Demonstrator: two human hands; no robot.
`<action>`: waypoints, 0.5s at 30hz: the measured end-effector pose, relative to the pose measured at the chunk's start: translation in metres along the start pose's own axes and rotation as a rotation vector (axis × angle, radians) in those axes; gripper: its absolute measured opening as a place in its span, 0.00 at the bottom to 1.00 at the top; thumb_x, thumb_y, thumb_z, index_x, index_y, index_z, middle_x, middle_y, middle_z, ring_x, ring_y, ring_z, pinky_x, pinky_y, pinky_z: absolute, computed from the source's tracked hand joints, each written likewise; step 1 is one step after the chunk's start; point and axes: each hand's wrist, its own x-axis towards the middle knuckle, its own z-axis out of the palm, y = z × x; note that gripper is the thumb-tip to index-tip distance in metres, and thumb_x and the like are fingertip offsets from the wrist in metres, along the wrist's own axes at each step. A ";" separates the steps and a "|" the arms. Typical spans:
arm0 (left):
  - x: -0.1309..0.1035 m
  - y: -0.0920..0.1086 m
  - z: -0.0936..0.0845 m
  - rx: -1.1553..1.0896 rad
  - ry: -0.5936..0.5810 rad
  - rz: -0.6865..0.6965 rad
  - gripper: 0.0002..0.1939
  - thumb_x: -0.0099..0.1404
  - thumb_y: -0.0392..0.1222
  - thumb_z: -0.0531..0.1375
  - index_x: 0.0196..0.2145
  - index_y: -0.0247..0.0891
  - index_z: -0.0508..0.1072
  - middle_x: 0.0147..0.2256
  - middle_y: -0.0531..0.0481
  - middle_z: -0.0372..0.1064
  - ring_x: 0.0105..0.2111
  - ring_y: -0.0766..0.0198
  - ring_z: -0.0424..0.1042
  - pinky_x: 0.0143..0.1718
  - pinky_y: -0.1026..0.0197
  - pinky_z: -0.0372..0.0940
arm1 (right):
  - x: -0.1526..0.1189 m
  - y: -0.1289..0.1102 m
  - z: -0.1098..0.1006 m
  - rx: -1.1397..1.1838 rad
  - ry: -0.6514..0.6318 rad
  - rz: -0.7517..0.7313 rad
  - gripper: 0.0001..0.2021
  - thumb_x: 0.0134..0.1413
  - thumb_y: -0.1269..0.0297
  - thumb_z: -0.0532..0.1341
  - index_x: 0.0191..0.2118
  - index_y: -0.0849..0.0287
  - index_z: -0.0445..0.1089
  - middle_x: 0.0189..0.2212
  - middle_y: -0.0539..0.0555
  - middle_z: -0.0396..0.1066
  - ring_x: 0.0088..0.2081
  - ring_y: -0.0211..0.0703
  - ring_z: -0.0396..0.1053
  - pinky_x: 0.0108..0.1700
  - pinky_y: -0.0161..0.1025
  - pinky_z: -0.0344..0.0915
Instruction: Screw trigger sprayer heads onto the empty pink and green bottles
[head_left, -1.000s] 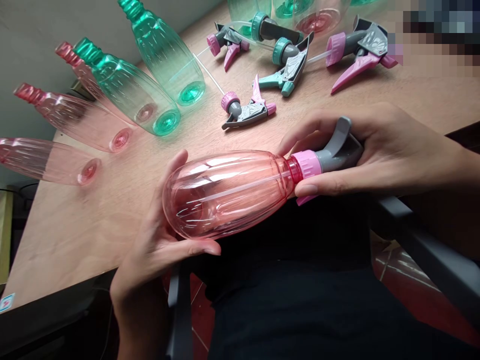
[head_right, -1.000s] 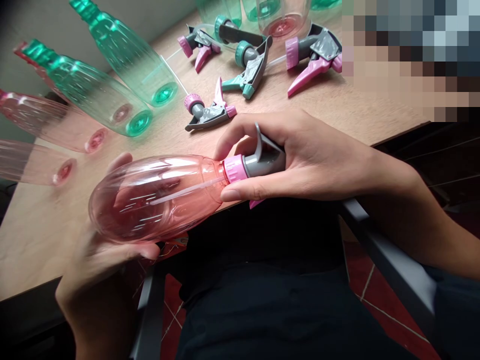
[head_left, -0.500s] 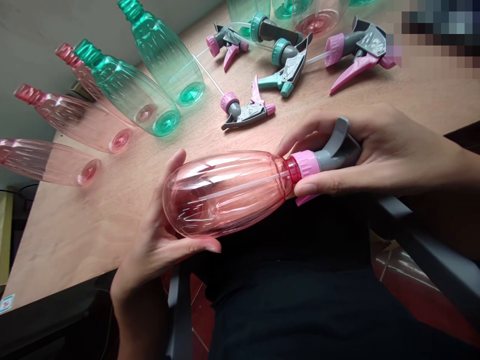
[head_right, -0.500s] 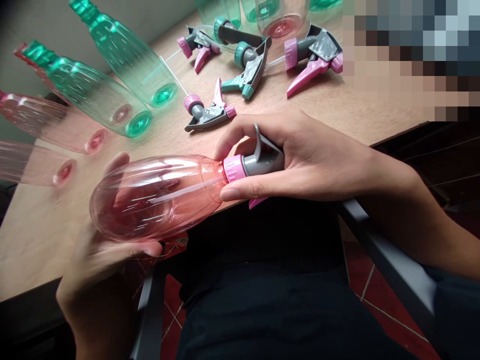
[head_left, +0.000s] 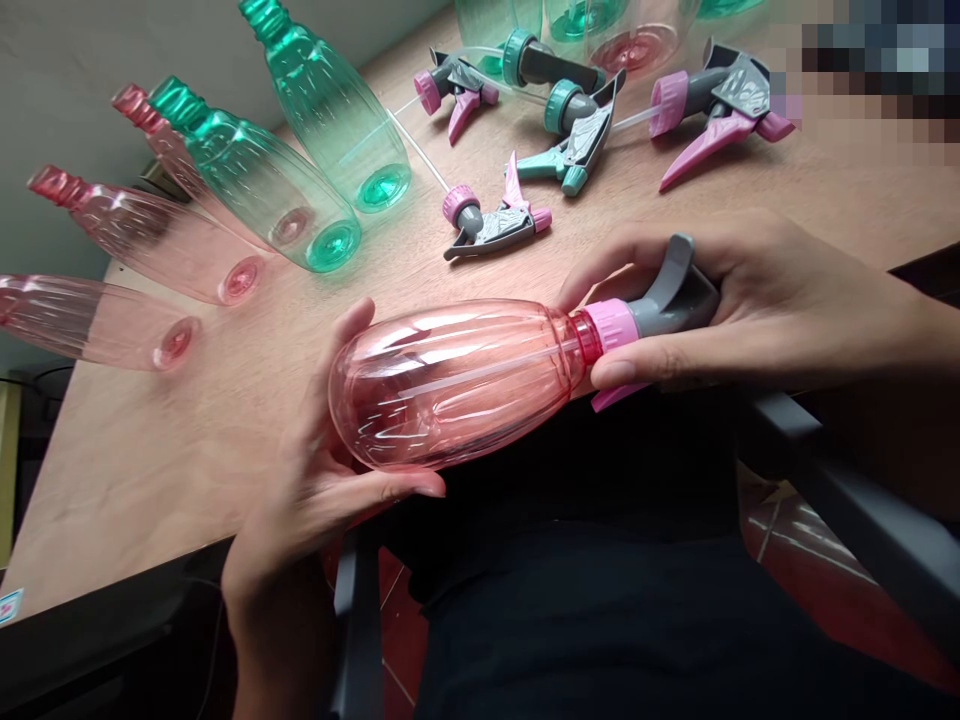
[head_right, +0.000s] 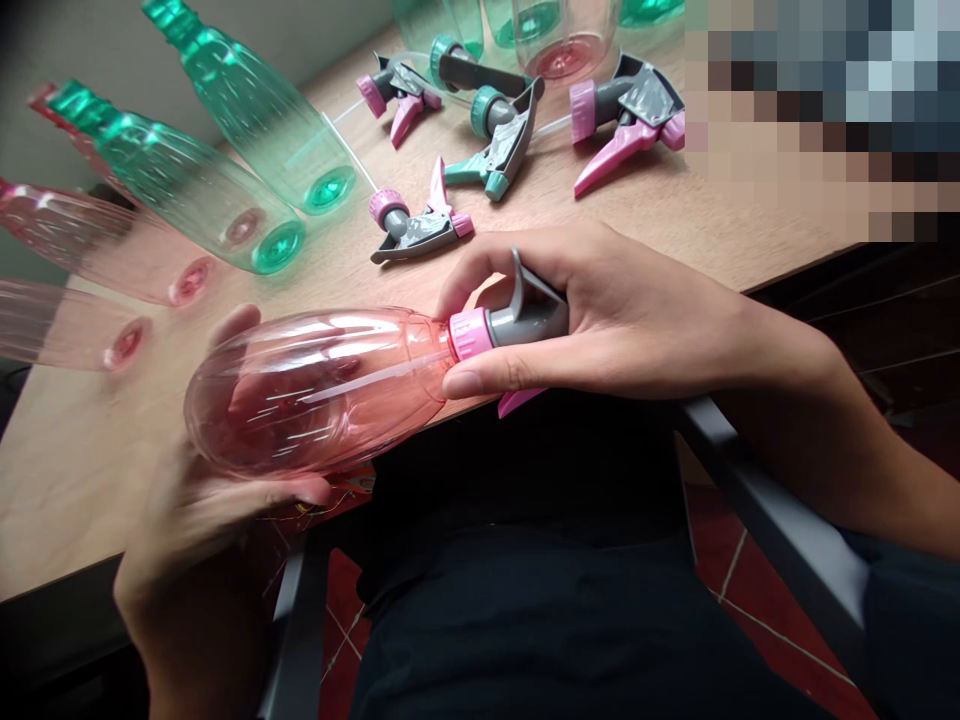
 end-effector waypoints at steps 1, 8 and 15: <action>0.000 0.000 0.000 0.001 0.006 0.004 0.58 0.49 0.49 0.80 0.71 0.60 0.55 0.68 0.47 0.63 0.66 0.35 0.66 0.68 0.27 0.59 | 0.000 0.000 0.000 -0.002 0.001 0.012 0.14 0.61 0.53 0.69 0.48 0.53 0.77 0.35 0.42 0.77 0.34 0.38 0.77 0.29 0.30 0.74; 0.003 -0.001 0.001 0.027 0.031 0.060 0.57 0.48 0.41 0.81 0.69 0.56 0.57 0.67 0.45 0.63 0.64 0.36 0.68 0.67 0.30 0.62 | 0.002 -0.001 0.000 0.077 0.026 0.193 0.20 0.61 0.53 0.70 0.56 0.54 0.73 0.29 0.44 0.78 0.24 0.40 0.75 0.20 0.33 0.72; 0.002 -0.002 0.000 0.096 -0.022 0.118 0.60 0.49 0.39 0.80 0.71 0.55 0.53 0.70 0.43 0.56 0.65 0.35 0.67 0.64 0.32 0.67 | 0.002 -0.001 0.000 0.203 0.018 0.203 0.28 0.60 0.56 0.70 0.63 0.56 0.66 0.22 0.33 0.70 0.18 0.27 0.70 0.31 0.26 0.75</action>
